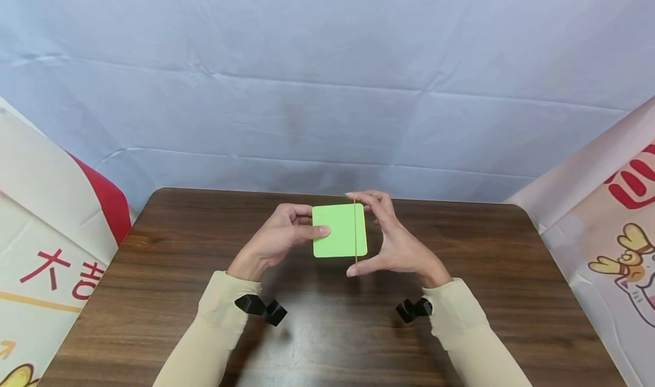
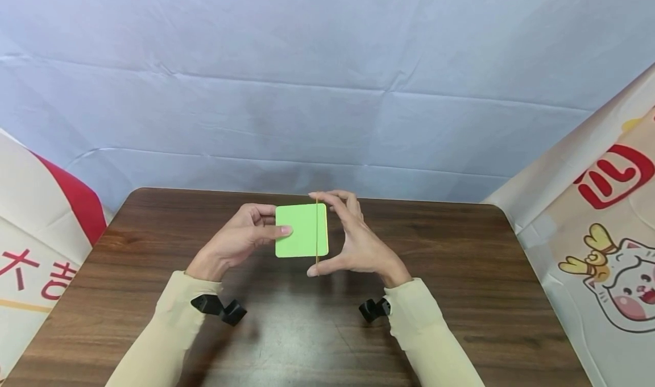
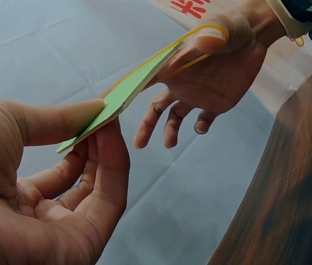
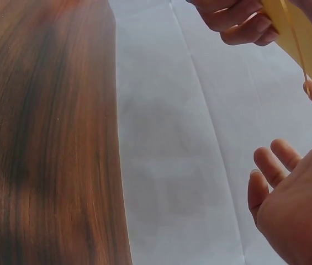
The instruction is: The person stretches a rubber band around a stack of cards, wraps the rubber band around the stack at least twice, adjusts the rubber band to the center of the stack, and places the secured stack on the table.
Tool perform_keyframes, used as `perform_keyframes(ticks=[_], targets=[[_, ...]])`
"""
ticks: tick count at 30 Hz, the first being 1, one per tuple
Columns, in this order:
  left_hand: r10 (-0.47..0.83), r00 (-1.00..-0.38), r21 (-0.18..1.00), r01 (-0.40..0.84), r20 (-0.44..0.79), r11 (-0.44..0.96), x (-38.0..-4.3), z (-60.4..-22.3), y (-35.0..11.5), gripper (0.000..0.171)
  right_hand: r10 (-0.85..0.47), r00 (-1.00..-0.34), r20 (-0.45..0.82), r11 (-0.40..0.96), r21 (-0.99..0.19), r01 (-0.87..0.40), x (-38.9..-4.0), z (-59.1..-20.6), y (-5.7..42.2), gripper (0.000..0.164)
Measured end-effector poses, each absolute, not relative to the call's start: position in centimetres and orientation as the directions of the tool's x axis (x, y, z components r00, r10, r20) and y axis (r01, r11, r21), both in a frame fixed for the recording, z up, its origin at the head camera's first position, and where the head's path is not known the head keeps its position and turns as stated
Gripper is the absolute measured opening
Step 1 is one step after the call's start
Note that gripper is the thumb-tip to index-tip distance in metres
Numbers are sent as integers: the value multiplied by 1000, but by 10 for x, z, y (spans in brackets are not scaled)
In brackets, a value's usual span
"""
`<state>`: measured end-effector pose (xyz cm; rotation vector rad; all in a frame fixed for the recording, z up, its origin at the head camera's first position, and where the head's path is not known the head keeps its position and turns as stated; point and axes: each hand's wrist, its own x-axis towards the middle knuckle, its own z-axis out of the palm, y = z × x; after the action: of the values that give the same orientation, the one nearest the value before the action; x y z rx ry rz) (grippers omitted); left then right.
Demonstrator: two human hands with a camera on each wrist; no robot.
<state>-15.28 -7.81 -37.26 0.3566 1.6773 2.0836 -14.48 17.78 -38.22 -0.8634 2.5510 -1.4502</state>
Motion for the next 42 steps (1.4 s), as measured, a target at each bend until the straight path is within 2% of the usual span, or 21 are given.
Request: perform_keyframes(ticks=[9,13,18,21,25,28,31,33,36,42], targets=[[472,-881,969,-136,-22,-208,-153,-375,-75,32,-532,-820,210,366,-816,-447,-145,-386,179,114],[382,-924,957,-127,-18,-262,-153,-373,-74,36,-556,-805,206,363,-811,-459,-141,-391,182,109],[267,-960,935,-172,-88,-311,-156,-368,-76,37,-586,-783,206,380,-784,-491,-130,-394,183,102],[209,-969,915,-200,-132,-349,-159,-366,-78,38,-606,-768,208,406,-749,-523,-121,-393,182,88],[163,-972,888,-222,-170,-402,-164,-367,-82,40,-633,-734,245,386,-722,-574,-112,-390,183,61],[139,-971,868,-237,-195,-435,-167,-368,-84,41,-651,-692,312,303,-729,-614,-109,-388,182,41],[122,-967,855,-254,-223,-452,-168,-370,-85,42,-660,-632,407,175,-735,-655,-110,-387,180,29],[108,-965,850,-263,-241,-457,-169,-371,-85,42,-655,-594,466,106,-722,-683,-111,-387,178,33],[84,-960,847,-274,-266,-456,-169,-371,-84,42,-638,-556,533,66,-681,-729,-112,-386,173,48],[62,-954,828,-287,-294,-482,-170,-371,-84,41,-628,-561,539,207,-579,-789,-109,-383,166,66]])
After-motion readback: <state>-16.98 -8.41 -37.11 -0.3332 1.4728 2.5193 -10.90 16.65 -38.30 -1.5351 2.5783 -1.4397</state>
